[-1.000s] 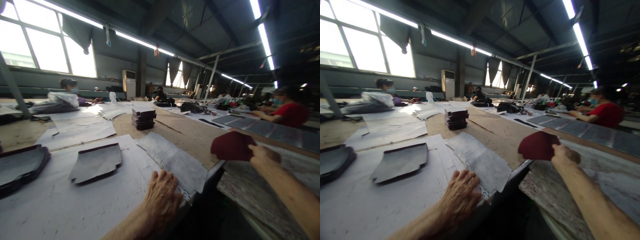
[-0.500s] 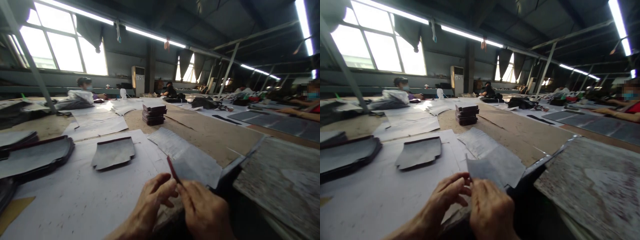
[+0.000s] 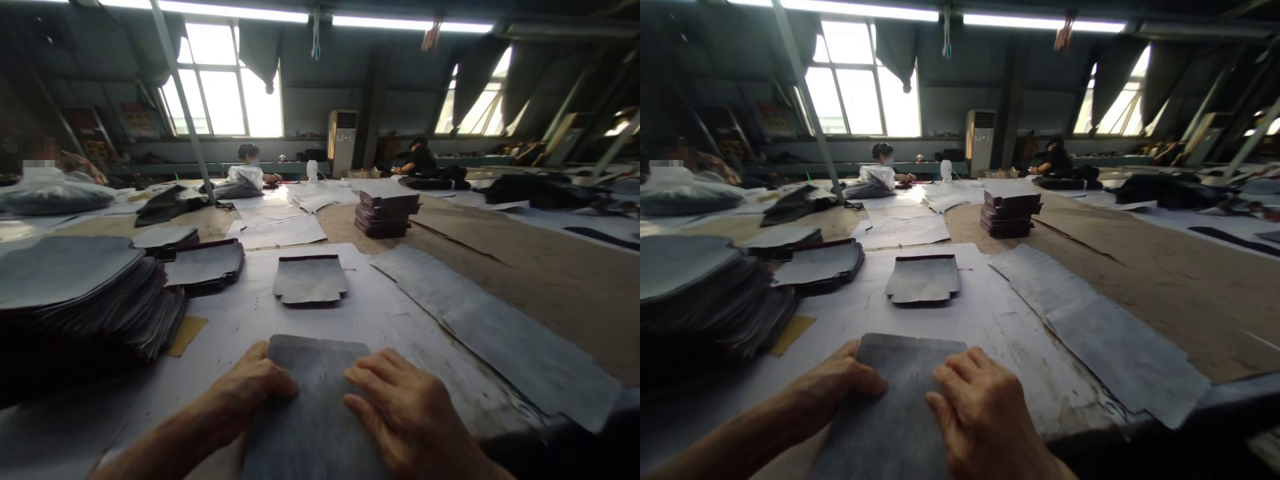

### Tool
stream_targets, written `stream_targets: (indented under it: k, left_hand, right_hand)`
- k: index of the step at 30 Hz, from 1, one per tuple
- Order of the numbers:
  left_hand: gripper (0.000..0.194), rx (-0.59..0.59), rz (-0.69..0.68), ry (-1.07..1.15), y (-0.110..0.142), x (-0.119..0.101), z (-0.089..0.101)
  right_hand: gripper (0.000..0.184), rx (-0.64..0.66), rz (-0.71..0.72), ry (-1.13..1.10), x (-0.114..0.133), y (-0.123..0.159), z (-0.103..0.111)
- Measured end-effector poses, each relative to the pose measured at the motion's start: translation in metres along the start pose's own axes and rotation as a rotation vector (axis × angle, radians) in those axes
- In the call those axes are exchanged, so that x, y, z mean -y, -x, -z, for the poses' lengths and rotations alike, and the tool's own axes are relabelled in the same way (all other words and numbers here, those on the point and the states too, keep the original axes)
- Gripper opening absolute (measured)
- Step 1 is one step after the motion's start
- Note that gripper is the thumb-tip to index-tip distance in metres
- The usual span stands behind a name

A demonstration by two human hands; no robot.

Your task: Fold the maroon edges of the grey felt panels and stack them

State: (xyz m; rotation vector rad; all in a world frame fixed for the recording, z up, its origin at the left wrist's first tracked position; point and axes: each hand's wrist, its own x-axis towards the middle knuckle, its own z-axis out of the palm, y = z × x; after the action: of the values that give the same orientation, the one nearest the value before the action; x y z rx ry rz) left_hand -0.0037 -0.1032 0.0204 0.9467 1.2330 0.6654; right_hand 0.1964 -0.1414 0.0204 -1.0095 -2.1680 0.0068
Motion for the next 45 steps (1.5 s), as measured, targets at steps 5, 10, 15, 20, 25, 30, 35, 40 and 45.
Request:
stream_targets:
  k: [5,10,15,20,25,30,35,40,45]
  left_hand:
    - [0.022,-0.009,-0.120,-0.400,-0.004,-0.012,0.024]
    - [0.046,-0.204,-0.567,-1.000,-0.012,-0.020,0.026]
    - [0.040,-0.070,-0.616,-1.199,-0.025,-0.018,0.015]
    - [0.029,-0.058,-0.607,-1.184,-0.028,-0.021,0.013]
    - [0.027,-0.075,-0.649,-1.105,-0.027,-0.013,0.017]
    - [0.025,-0.076,-0.997,-1.099,-0.025,0.003,0.020]
    - [0.031,-0.065,-1.171,-1.151,-0.024,0.012,0.020]
    - [0.031,-0.016,-1.201,-1.168,-0.025,0.013,0.021]
    - [0.033,-0.007,-1.205,-1.230,-0.024,0.013,0.020]
  right_hand:
    - [0.022,0.153,0.034,0.110,-0.012,0.008,-0.016]
    - [0.024,0.082,0.069,0.147,-0.009,0.010,-0.019]
    - [0.013,-0.042,-0.042,0.158,-0.019,-0.011,-0.010]
    - [0.027,0.290,-0.156,0.140,-0.031,-0.037,-0.022]
    - [0.024,0.398,-0.122,0.174,-0.036,-0.049,-0.027]
    - [0.019,0.232,0.059,0.134,-0.040,-0.035,-0.028]
    - [0.024,0.073,0.264,0.174,-0.042,-0.021,-0.033]
    - [0.024,0.096,0.307,0.190,-0.040,-0.021,-0.030]
    - [0.025,0.192,0.347,0.236,-0.040,-0.020,-0.028]
